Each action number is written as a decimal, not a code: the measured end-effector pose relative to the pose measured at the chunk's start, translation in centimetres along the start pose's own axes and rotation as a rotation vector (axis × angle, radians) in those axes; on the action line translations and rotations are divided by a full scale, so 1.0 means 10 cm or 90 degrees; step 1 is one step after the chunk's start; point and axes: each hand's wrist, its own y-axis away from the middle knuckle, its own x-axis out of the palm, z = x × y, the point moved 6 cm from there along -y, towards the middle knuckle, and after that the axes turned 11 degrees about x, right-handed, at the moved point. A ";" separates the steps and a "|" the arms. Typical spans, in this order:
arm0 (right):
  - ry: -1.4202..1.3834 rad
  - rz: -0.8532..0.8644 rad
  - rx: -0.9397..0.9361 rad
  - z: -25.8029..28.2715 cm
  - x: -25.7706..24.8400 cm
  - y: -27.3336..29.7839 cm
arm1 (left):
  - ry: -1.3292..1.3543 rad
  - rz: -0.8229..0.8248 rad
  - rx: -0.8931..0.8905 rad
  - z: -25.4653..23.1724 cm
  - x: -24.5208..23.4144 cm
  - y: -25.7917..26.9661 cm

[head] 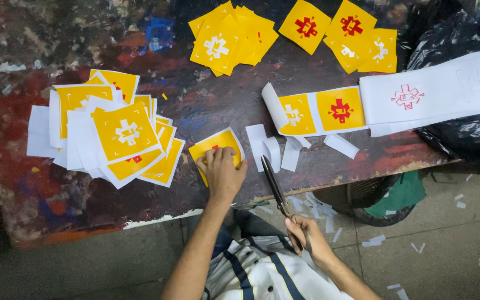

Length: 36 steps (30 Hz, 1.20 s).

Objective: The person uses scissors to trim the white borders from yellow square sheets printed with a red symbol. They handle each sheet one at a time, cut along the edges, and place the trimmed pieces into a growing pile on the table.

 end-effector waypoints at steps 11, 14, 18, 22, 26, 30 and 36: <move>0.089 -0.013 0.050 -0.08 0.15 -0.10 | -0.085 0.005 -0.048 0.11 0.08 -0.07; 0.074 -0.004 0.060 -0.09 0.16 -0.13 | -0.085 0.035 -0.072 0.20 0.16 -0.12; 0.112 -0.020 0.064 -0.06 0.15 -0.15 | -0.025 -0.010 -0.027 0.26 0.11 -0.05; 0.222 -0.077 -0.004 0.03 0.18 -0.20 | 0.050 -0.100 0.031 0.26 0.01 0.08; 0.332 -0.126 -0.072 0.14 0.23 -0.24 | 0.117 -0.093 0.034 0.35 0.04 0.12; 0.391 -0.171 -0.063 0.22 0.26 -0.23 | 0.159 -0.128 0.057 0.41 0.01 0.11; 0.389 -0.141 -0.045 0.24 0.30 -0.14 | 0.143 -0.151 0.085 0.43 0.03 0.16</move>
